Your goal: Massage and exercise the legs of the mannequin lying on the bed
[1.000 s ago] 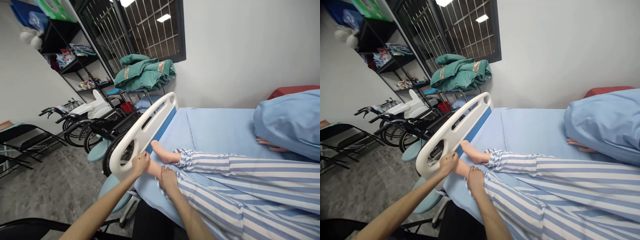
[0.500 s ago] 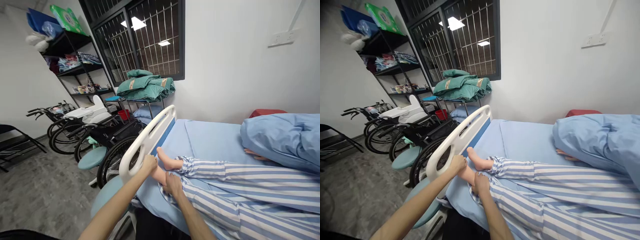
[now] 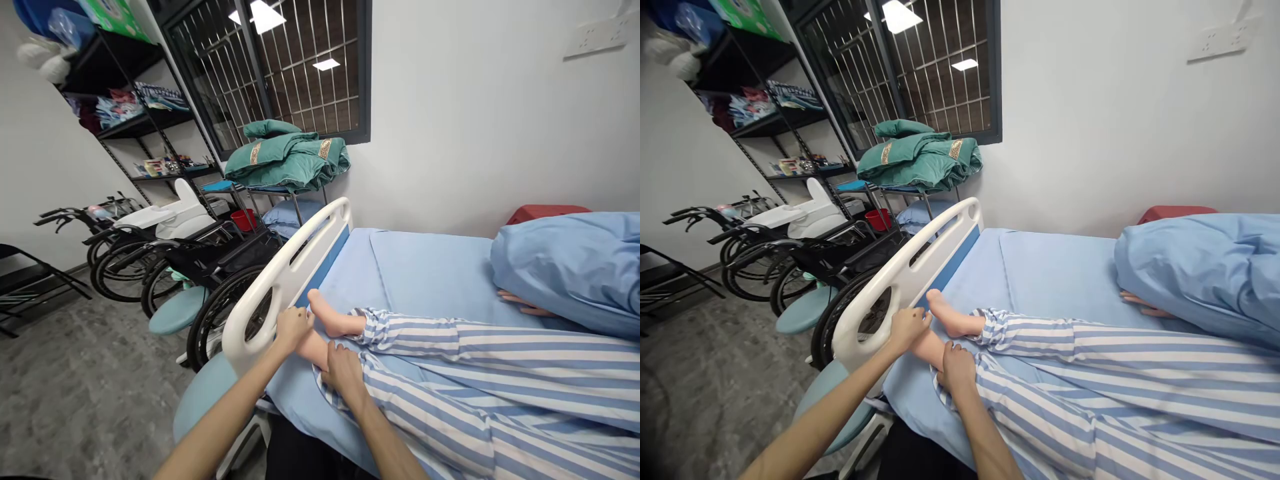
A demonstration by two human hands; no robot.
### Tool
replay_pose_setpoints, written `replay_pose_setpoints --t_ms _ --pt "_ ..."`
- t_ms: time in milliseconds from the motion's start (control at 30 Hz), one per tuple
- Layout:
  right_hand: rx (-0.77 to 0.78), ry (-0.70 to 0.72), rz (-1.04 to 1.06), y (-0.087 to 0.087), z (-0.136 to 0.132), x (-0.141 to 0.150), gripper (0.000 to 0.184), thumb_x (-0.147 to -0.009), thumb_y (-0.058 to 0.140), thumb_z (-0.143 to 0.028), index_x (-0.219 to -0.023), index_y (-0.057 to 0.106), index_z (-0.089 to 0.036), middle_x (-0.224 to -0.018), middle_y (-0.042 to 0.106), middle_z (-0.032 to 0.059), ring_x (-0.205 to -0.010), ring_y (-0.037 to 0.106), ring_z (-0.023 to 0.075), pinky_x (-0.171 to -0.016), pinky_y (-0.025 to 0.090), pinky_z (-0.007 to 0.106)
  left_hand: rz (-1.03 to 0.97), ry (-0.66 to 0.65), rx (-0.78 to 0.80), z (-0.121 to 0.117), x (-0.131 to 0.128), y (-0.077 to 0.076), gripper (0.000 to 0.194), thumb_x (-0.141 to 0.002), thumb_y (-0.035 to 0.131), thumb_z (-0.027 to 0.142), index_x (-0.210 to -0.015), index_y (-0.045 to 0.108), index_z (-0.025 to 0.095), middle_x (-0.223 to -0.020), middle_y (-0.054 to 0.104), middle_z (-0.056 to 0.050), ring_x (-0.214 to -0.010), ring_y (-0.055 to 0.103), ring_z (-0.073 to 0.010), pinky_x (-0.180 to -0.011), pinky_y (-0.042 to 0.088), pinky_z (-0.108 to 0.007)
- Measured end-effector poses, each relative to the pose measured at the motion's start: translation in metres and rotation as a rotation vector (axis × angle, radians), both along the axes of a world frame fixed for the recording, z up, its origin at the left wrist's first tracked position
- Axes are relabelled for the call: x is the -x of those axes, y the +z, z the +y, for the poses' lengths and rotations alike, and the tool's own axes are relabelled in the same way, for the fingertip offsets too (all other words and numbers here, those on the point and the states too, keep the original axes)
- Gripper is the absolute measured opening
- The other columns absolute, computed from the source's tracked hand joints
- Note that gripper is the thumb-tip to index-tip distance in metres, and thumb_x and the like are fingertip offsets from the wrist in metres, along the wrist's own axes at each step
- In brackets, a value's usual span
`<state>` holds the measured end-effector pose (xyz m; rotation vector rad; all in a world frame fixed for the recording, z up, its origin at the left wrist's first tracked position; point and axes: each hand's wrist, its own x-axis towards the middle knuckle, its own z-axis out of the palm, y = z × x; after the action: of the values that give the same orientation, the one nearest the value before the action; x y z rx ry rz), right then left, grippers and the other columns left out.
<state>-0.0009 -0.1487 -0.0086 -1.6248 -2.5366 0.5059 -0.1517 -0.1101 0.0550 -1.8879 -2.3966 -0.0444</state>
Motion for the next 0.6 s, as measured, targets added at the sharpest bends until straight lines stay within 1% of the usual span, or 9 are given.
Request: replay_pose_setpoints --t_ms 100,167,267,333,433,533,600 --pt "-0.001 0.008 -0.006 -0.001 0.0 0.0 0.043 -0.076 0.069 -0.027 -0.114 0.059 -0.011 -0.102 0.07 0.0158 -0.092 0.069 0.0317 -0.077 0.054 0.037 -0.033 0.129 -0.08 -0.007 0.001 -0.01 0.031 -0.094 0.04 0.032 -0.09 0.068 0.02 -0.092 0.073 -0.009 -0.087 0.065 -0.0236 -0.077 0.045 -0.034" --pt "-0.002 0.01 -0.011 -0.002 -0.001 0.0 0.044 -0.076 0.07 -0.027 -0.115 0.059 -0.012 -0.102 0.07 0.0159 -0.092 0.069 0.0312 -0.077 0.054 0.037 -0.075 0.177 -0.163 -0.013 0.002 -0.02 0.027 -0.094 0.04 0.03 -0.089 0.065 0.022 -0.093 0.072 -0.006 -0.089 0.064 -0.0211 -0.079 0.045 -0.032" --pt "-0.015 0.009 0.002 -0.005 -0.002 0.001 0.046 -0.076 0.07 -0.026 -0.118 0.059 -0.011 -0.103 0.07 0.0181 -0.092 0.069 0.0322 -0.079 0.054 0.039 -0.142 0.164 -0.291 -0.023 0.002 -0.034 0.028 -0.096 0.036 0.029 -0.09 0.063 0.022 -0.095 0.071 -0.005 -0.091 0.063 -0.0192 -0.082 0.044 -0.031" --pt "-0.02 0.009 0.009 -0.005 -0.003 0.002 0.049 -0.075 0.07 -0.026 -0.119 0.059 -0.011 -0.104 0.069 0.0193 -0.093 0.069 0.0332 -0.079 0.054 0.04 -0.165 0.155 -0.333 -0.027 0.003 -0.038 0.029 -0.096 0.036 0.03 -0.091 0.063 0.021 -0.095 0.071 -0.006 -0.09 0.063 -0.0194 -0.082 0.044 -0.031" --pt "-0.018 0.005 0.0 -0.001 -0.004 0.002 0.05 -0.073 0.071 -0.025 -0.119 0.059 -0.009 -0.105 0.069 0.0206 -0.095 0.068 0.0341 -0.082 0.054 0.042 -0.12 0.146 -0.29 -0.028 0.004 -0.032 0.03 -0.095 0.037 0.03 -0.093 0.065 0.02 -0.092 0.07 -0.009 -0.085 0.064 -0.021 -0.076 0.043 -0.031" --pt "-0.002 -0.007 -0.017 0.005 -0.006 0.003 0.049 -0.072 0.071 -0.022 -0.118 0.06 -0.009 -0.107 0.068 0.0212 -0.097 0.068 0.0343 -0.084 0.055 0.042 -0.028 0.08 -0.164 -0.024 0.007 -0.017 0.031 -0.092 0.039 0.029 -0.096 0.067 0.018 -0.086 0.07 -0.011 -0.078 0.065 -0.0232 -0.071 0.043 -0.031" --pt "0.003 -0.015 -0.02 0.008 -0.006 0.003 0.05 -0.071 0.072 -0.022 -0.119 0.06 -0.01 -0.108 0.068 0.0213 -0.098 0.068 0.0343 -0.084 0.055 0.042 -0.003 0.014 -0.107 -0.021 0.009 -0.008 0.031 -0.091 0.041 0.028 -0.092 0.069 0.016 -0.082 0.069 -0.013 -0.078 0.067 -0.0249 -0.071 0.044 -0.032"
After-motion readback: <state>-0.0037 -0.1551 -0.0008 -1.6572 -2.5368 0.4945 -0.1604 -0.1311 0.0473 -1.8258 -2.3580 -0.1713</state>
